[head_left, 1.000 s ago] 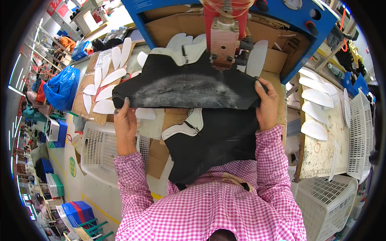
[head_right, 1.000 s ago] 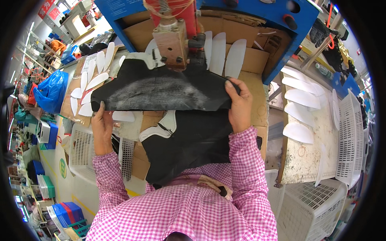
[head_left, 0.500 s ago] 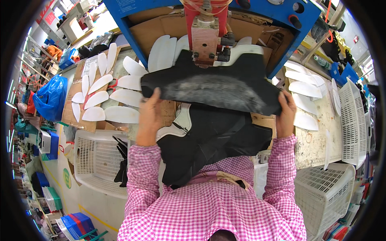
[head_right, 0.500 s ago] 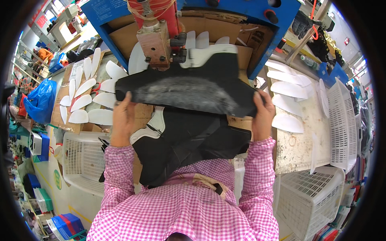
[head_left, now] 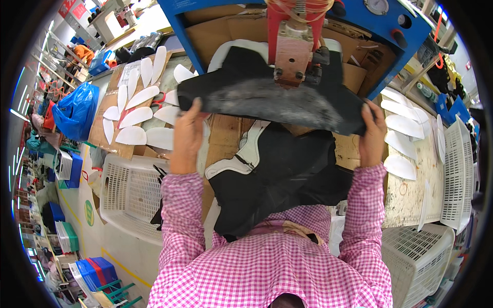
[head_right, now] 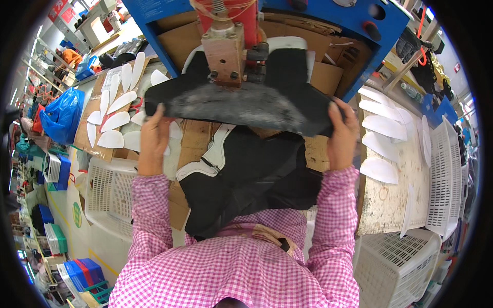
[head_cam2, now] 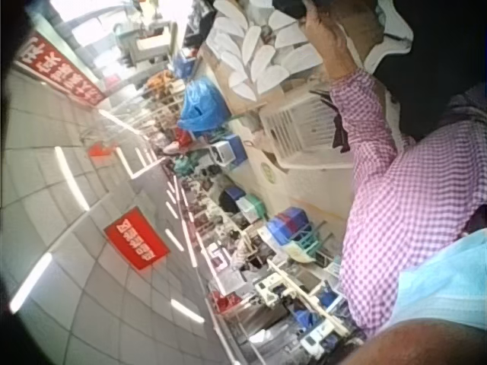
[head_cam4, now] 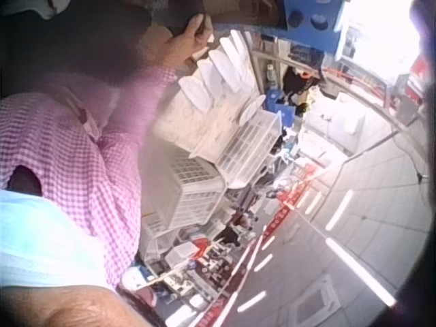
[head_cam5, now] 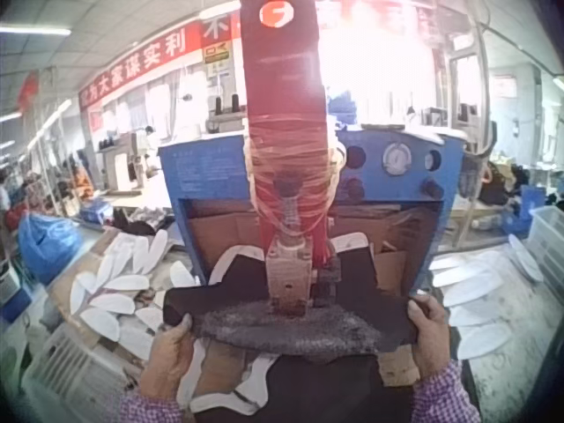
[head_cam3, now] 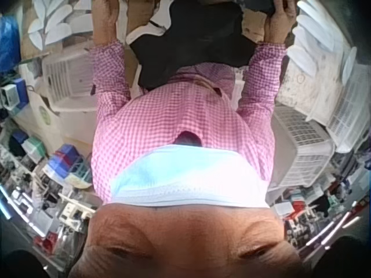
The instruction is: The person repeatedly places white insole-like pieces onto black shoe upper parts at a press machine, aligns them, and presses them together. The person handles multiple pairs of components one at a time and stacks the finished units in a nearby basket.
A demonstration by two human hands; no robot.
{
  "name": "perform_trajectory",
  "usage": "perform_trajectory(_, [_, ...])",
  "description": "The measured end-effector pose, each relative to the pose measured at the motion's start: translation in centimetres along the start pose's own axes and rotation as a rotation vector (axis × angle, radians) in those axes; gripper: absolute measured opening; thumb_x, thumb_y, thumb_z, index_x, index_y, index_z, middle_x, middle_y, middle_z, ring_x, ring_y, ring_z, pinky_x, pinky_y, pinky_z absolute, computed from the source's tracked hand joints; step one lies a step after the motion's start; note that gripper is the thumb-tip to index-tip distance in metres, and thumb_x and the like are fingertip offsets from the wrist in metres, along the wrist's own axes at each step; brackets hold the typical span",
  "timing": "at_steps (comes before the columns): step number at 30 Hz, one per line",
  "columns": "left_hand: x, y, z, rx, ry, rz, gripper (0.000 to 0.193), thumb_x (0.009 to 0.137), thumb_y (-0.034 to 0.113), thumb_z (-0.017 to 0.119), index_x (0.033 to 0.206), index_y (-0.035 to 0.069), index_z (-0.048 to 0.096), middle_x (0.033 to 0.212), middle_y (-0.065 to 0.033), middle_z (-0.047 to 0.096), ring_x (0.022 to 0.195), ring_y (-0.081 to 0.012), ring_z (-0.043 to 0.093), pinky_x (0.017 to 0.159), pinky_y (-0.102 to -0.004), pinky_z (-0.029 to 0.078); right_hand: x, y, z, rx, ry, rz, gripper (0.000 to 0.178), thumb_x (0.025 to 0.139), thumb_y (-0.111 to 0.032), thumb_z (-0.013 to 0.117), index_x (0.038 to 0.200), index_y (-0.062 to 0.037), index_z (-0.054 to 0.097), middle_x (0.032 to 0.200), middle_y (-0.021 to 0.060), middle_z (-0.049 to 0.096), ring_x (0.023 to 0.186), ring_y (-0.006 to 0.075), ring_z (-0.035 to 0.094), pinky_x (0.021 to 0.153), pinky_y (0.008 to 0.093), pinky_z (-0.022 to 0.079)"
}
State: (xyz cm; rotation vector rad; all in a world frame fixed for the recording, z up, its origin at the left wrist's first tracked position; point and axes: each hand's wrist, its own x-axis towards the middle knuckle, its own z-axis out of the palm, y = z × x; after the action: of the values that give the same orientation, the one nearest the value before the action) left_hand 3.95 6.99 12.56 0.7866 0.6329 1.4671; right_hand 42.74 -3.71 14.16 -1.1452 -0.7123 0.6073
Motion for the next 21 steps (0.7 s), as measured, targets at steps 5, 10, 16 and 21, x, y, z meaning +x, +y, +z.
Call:
perform_trajectory(5, [-1.0, -3.2, 4.9, -0.05, -0.127, -0.094, 0.024, 0.09, 0.004, 0.062, 0.112, -0.002, 0.058, 0.107, -0.0095, 0.064, 0.098, -0.0183, 0.062, 0.089, -0.0325, 0.05, -0.5, -1.8, -5.7, 0.081, 0.016, 0.019, 0.027, 0.091, -0.009, 0.062, 0.116, 0.0014, 0.06, 0.106, 0.0083, 0.064, 0.094, 0.0135, 0.062, 0.081, 0.0233, 0.051])
perform_trajectory(10, [-1.5, -4.2, 6.7, -0.04, -0.177, -0.153, 0.027, 0.09, 0.003, 0.061, 0.115, -0.005, 0.055, 0.109, -0.0111, 0.063, 0.1, -0.0196, 0.062, 0.09, -0.0339, 0.049, -1.1, -1.9, -8.2, 0.02, 0.124, -0.035, 0.028, 0.092, -0.01, 0.061, 0.117, 0.0011, 0.059, 0.106, 0.009, 0.065, 0.091, 0.0139, 0.064, 0.077, 0.0237, 0.053])
perform_trajectory(16, [-3.4, -3.2, 4.2, 0.331, -0.236, -0.07, 0.032, 0.092, 0.007, 0.058, 0.121, -0.005, 0.05, 0.114, -0.0129, 0.061, 0.104, -0.0231, 0.061, 0.092, -0.0386, 0.049, -5.2, -3.3, -9.3, 0.001, 0.024, 0.032, 0.02, 0.09, -0.006, 0.06, 0.109, -0.0018, 0.058, 0.097, 0.0045, 0.063, 0.085, 0.0102, 0.061, 0.074, 0.0221, 0.05])
perform_trajectory(21, [-10.1, -0.5, 0.8, -0.07, -0.074, -0.279, 0.03, 0.095, 0.009, 0.051, 0.123, -0.003, 0.049, 0.114, -0.0166, 0.061, 0.097, -0.0317, 0.064, 0.082, -0.0481, 0.052, -11.7, -4.1, -10.9, -0.156, -0.299, 0.313, 0.017, 0.084, 0.0, 0.063, 0.097, -0.0056, 0.053, 0.08, -0.0043, 0.054, 0.073, 0.0033, 0.051, 0.066, 0.018, 0.041])
